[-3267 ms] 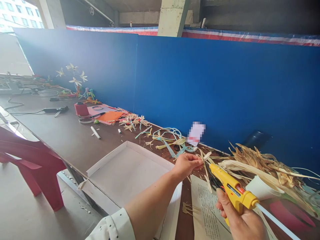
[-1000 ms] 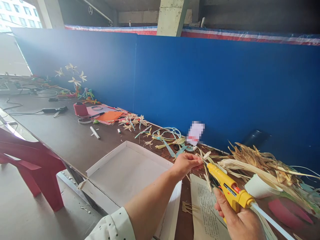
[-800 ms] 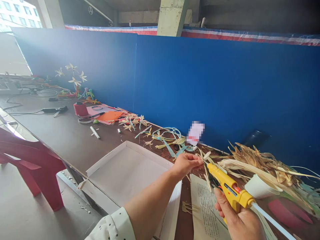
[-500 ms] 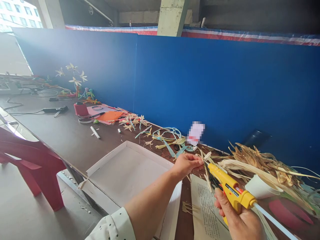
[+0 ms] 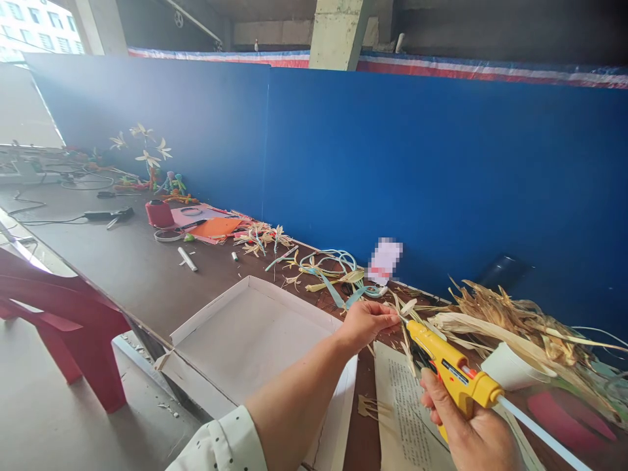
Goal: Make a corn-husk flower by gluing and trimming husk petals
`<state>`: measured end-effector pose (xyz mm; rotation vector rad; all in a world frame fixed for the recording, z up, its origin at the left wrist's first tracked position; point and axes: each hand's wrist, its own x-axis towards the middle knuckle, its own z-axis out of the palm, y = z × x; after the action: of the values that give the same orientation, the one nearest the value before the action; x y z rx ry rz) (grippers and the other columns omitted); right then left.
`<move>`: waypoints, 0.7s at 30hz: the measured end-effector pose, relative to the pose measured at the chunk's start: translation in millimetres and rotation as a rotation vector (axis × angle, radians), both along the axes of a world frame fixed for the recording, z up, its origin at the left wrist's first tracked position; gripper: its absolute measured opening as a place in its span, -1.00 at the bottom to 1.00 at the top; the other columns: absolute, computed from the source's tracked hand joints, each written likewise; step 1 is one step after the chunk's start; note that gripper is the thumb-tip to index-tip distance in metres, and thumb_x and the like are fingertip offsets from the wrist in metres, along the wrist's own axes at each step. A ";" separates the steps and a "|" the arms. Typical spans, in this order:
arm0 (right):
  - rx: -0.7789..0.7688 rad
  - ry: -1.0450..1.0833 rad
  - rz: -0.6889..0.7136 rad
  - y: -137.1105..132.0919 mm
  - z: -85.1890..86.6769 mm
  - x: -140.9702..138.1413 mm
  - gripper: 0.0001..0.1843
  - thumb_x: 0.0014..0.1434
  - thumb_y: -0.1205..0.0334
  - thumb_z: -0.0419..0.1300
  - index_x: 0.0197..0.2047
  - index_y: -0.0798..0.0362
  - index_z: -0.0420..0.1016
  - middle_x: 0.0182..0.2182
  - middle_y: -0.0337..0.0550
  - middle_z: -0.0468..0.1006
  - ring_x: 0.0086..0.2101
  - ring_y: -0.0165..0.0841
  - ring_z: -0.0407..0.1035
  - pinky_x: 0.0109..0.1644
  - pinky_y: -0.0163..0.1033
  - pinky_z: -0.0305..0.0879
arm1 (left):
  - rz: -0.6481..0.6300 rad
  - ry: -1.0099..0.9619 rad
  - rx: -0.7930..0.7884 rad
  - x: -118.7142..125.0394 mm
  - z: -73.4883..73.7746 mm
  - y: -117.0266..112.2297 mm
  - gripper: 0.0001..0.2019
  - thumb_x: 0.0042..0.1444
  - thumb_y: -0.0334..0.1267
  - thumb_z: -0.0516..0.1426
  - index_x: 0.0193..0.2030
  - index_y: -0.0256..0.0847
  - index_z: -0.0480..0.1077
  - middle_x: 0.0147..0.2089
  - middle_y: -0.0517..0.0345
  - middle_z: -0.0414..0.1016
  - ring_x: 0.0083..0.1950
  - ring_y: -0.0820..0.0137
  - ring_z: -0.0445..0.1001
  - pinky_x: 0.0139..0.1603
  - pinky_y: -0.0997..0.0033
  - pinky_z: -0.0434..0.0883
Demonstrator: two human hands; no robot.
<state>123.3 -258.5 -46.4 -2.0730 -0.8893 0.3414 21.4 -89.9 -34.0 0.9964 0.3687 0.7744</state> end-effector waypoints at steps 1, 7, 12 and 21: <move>-0.012 -0.006 -0.008 0.3 1.1 -0.4 -0.36 -0.08 -0.40 0.15 -0.40 0.08 0.55 -0.49 -0.03 0.58 -0.49 -0.21 0.45 -0.39 -0.19 0.38 | 0.001 0.003 0.004 -0.2 0.4 -0.3 -0.49 -0.52 0.08 0.39 -0.55 -0.35 0.46 -0.60 0.19 0.37 -0.54 0.56 0.25 -0.41 0.46 0.20; 0.027 0.000 -0.004 -0.3 5.8 -4.2 -0.37 -0.10 -0.39 0.17 -0.45 0.09 0.53 -0.52 -0.03 0.57 -0.52 -0.22 0.45 -0.45 -0.22 0.38 | 0.022 0.004 -0.013 0.7 0.3 0.2 -0.49 -0.54 0.08 0.39 -0.55 -0.33 0.46 -0.60 0.19 0.37 -0.52 0.53 0.28 -0.39 0.45 0.24; 0.085 0.018 0.003 -0.3 3.7 -2.7 -0.41 -0.12 -0.35 0.22 -0.45 0.09 0.53 -0.54 -0.02 0.57 -0.55 -0.21 0.44 -0.50 -0.24 0.37 | 0.029 0.009 0.007 1.9 -2.4 1.2 -0.49 -0.52 0.09 0.38 -0.54 -0.33 0.46 -0.60 0.19 0.37 -0.53 0.55 0.26 -0.41 0.46 0.21; 0.095 0.028 -0.078 -6.7 14.5 -5.7 -0.42 -0.12 -0.35 0.21 -0.44 0.07 0.54 -0.53 -0.05 0.55 -0.54 -0.23 0.42 -0.48 -0.24 0.36 | 0.036 -0.004 -0.034 0.4 0.2 -0.2 -0.50 -0.54 0.06 0.40 -0.55 -0.32 0.45 -0.59 0.18 0.40 -0.51 0.54 0.31 -0.38 0.46 0.25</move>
<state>117.6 -265.2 -31.9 -2.0048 -0.7908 0.2802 21.8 -90.0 -33.9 0.9581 0.3958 0.8002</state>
